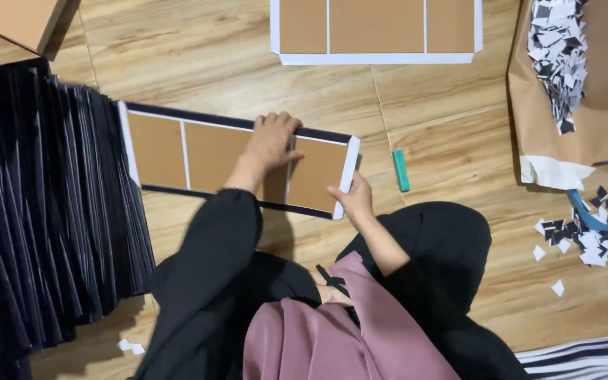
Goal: The person sits on the floor and assembles rectangular cardboard frames by attaching black strips to the edges. They use a green tool to press the strips firmly onto the cardboard, repeating the process for multiple frames.
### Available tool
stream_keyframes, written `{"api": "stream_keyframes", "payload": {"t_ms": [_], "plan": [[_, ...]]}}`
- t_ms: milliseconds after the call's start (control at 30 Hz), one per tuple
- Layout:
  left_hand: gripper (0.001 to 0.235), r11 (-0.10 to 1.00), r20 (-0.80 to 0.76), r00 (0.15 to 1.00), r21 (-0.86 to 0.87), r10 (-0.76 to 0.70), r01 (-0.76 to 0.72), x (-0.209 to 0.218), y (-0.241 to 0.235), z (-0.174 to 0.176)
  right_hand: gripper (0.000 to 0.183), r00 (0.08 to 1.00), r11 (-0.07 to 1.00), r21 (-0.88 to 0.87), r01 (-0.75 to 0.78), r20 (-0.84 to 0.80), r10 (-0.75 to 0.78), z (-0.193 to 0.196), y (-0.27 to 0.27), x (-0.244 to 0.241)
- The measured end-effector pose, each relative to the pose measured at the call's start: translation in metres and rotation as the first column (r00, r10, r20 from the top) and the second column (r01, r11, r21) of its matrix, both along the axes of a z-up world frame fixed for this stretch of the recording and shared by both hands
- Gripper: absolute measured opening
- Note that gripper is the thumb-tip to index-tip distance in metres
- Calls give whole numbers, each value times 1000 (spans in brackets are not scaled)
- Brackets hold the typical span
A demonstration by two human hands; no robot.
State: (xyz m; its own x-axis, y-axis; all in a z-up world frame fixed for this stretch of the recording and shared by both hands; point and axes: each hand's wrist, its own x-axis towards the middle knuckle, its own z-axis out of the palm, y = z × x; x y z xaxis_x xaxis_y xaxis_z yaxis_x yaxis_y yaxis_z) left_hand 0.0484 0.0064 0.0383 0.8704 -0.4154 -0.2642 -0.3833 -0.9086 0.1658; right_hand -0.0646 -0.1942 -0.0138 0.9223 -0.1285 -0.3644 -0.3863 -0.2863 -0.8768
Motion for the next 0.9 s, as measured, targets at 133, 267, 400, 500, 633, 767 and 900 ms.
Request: {"api": "stream_keyframes", "payload": {"t_ms": [133, 267, 400, 500, 633, 767, 900], "plan": [[87, 989, -76, 992, 117, 97, -88, -38, -11, -6, 42, 988, 945, -289, -154, -73, 138, -11, 1, 21], [75, 978, 71, 975, -5, 210, -210, -55, -10, -43, 56, 980, 900, -398, -177, -152, 125, -2, 9, 26], [64, 955, 334, 904, -215, 268, -204, -54, -8, -79, 50, 986, 906, -406, -117, -156, 57, 12, 13, 27], [58, 958, 411, 874, -225, 260, -179, -51, -6, -93, 51, 980, 883, -446, -145, -185, 67, -6, 8, 24], [56, 961, 431, 865, -211, 256, -179, -56, -7, -104, 51, 981, 885, -448, -129, -186, 49, -5, 19, 18], [55, 971, 421, 878, -163, 229, -175, -54, -8, -117, 49, 989, 844, -517, -143, -47, 138, -2, 28, 13], [51, 982, 328, 945, -180, 2, 61, -67, -33, -87, 55, 949, 564, -806, -181, 8, 316, -46, 39, -4]]}}
